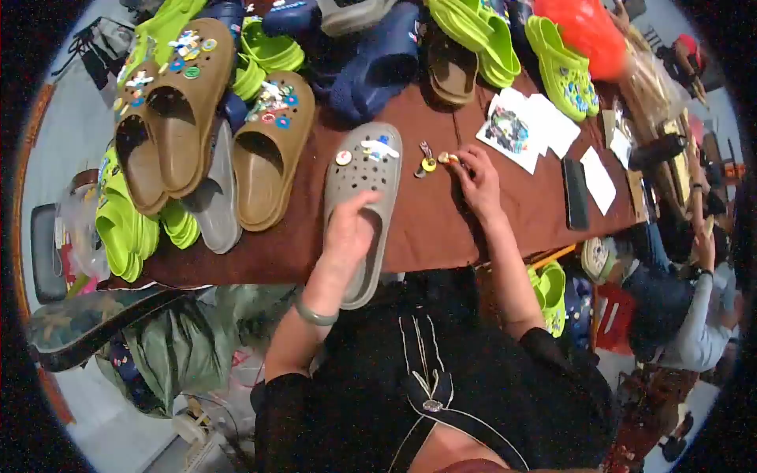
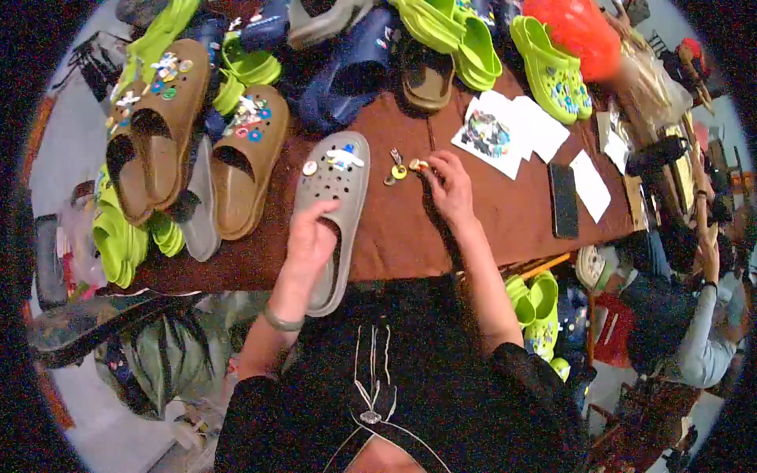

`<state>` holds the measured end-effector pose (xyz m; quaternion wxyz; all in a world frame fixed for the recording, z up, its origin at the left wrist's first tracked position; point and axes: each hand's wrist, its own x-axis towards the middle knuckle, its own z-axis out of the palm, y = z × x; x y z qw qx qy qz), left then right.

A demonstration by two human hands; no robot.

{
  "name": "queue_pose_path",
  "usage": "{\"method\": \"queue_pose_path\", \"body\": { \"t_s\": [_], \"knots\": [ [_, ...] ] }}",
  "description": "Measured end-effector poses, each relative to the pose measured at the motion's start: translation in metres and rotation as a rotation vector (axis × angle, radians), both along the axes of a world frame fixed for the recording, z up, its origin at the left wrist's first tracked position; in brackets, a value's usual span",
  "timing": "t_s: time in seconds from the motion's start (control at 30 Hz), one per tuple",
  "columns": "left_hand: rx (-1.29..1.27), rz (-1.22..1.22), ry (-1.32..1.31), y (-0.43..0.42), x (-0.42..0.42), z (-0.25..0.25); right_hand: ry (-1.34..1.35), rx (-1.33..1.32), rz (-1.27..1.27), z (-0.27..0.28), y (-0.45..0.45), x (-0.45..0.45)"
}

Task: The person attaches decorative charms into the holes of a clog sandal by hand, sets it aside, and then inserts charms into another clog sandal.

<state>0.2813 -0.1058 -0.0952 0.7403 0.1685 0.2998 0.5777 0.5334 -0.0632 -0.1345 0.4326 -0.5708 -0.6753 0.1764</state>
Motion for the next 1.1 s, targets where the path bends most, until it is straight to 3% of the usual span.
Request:
{"method": "queue_pose_path", "body": {
  "t_s": [0.23, 0.3, 0.33, 0.4, 0.5, 0.6, 0.73, 0.83, 0.97, 1.03, 1.1],
  "knots": [
    [-0.088, -0.013, 0.016, 0.000, 0.002, 0.003, 0.172, 0.045, -0.019, -0.001, -0.002, 0.001],
    [-0.010, 0.009, 0.040, -0.003, 0.002, 0.000, 0.517, -0.118, -0.025, -0.007, -0.004, -0.003],
    [-0.043, 0.009, 0.050, -0.002, 0.004, 0.004, 0.424, -0.096, -0.002, -0.002, -0.006, -0.002],
    [-0.056, -0.002, 0.058, -0.003, 0.001, -0.004, 0.516, -0.148, 0.060, 0.003, -0.011, -0.011],
    [0.171, 0.016, 0.270, -0.016, -0.001, -0.010, 0.733, -0.376, 0.099, 0.028, -0.023, -0.038],
    [-0.057, -0.021, 0.048, -0.008, -0.001, 0.001, 0.856, -0.522, 0.212, 0.051, -0.026, -0.063],
    [-0.099, -0.012, 0.024, -0.006, 0.004, -0.004, 0.739, -0.510, 0.326, 0.058, -0.010, -0.083],
    [-0.156, -0.018, 0.021, -0.008, 0.004, -0.001, 0.489, -0.643, 0.345, 0.056, 0.006, -0.087],
    [-0.146, -0.042, 0.098, -0.010, 0.003, -0.001, 0.442, -0.659, 0.369, 0.069, 0.017, -0.089],
    [-0.030, -0.047, 0.149, -0.017, 0.001, -0.002, 0.429, -0.591, 0.386, 0.064, 0.017, -0.090],
    [-0.175, -0.042, 0.087, -0.016, 0.001, 0.005, 0.316, -0.475, 0.375, 0.054, 0.015, -0.090]
  ]
}}
